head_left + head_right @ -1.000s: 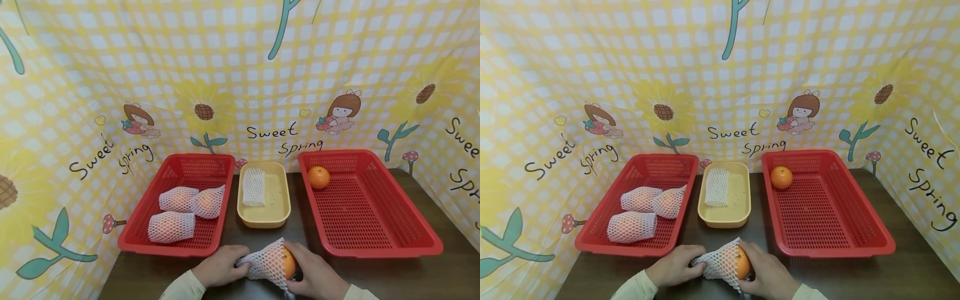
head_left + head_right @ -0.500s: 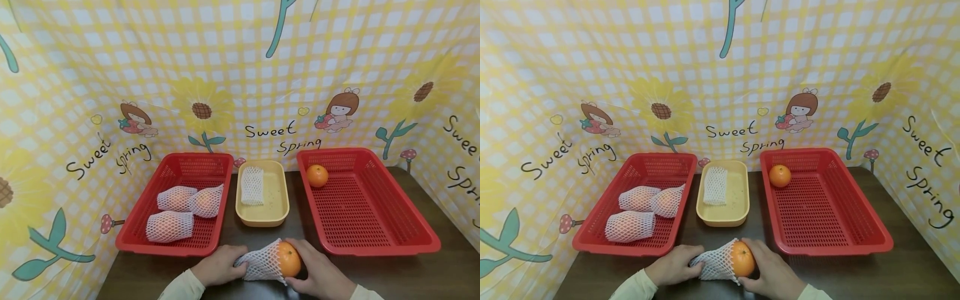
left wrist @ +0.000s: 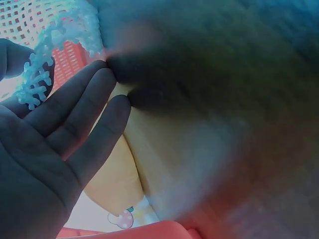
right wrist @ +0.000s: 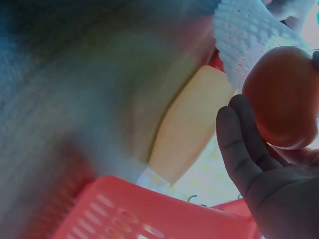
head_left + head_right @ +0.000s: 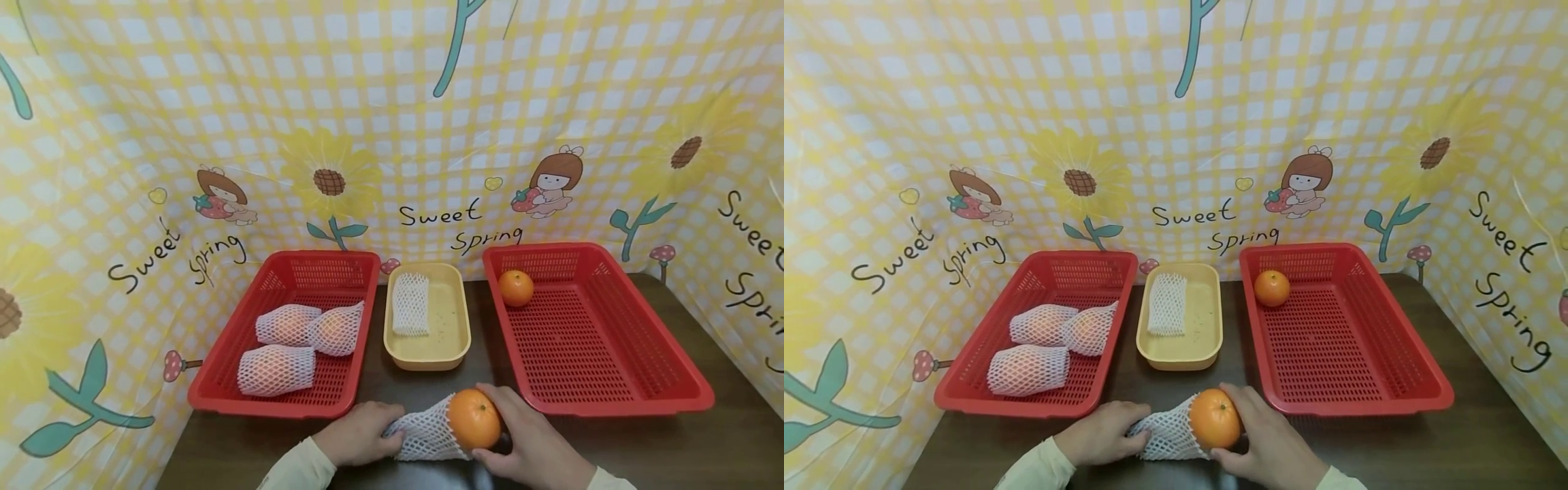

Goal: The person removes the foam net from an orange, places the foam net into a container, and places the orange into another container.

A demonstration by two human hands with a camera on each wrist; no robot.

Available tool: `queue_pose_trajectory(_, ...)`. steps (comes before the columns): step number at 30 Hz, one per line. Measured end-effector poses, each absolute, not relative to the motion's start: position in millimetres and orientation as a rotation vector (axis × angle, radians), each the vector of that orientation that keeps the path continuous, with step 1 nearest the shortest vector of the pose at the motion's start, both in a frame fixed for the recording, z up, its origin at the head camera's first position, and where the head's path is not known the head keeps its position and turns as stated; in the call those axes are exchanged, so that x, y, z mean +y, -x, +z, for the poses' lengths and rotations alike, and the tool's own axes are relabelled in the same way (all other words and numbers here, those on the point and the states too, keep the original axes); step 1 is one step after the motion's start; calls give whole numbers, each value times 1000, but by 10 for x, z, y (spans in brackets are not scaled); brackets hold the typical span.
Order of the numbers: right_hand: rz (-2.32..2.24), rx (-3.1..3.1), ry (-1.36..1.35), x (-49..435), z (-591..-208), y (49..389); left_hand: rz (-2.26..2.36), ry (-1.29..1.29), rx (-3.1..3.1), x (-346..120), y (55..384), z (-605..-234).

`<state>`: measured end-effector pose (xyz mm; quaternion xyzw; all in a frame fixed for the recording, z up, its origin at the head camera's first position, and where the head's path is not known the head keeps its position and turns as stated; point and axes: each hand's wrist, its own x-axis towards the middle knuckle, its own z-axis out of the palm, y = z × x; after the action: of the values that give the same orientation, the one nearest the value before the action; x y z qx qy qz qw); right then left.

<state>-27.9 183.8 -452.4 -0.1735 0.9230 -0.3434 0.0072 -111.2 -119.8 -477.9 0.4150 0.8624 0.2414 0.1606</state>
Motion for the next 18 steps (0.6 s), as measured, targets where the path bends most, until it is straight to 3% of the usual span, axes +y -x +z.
queue_pose_trajectory(18,-1071,3124,733,1893,-4137,214,642,-1221,2506,-1172,1115,-4813)
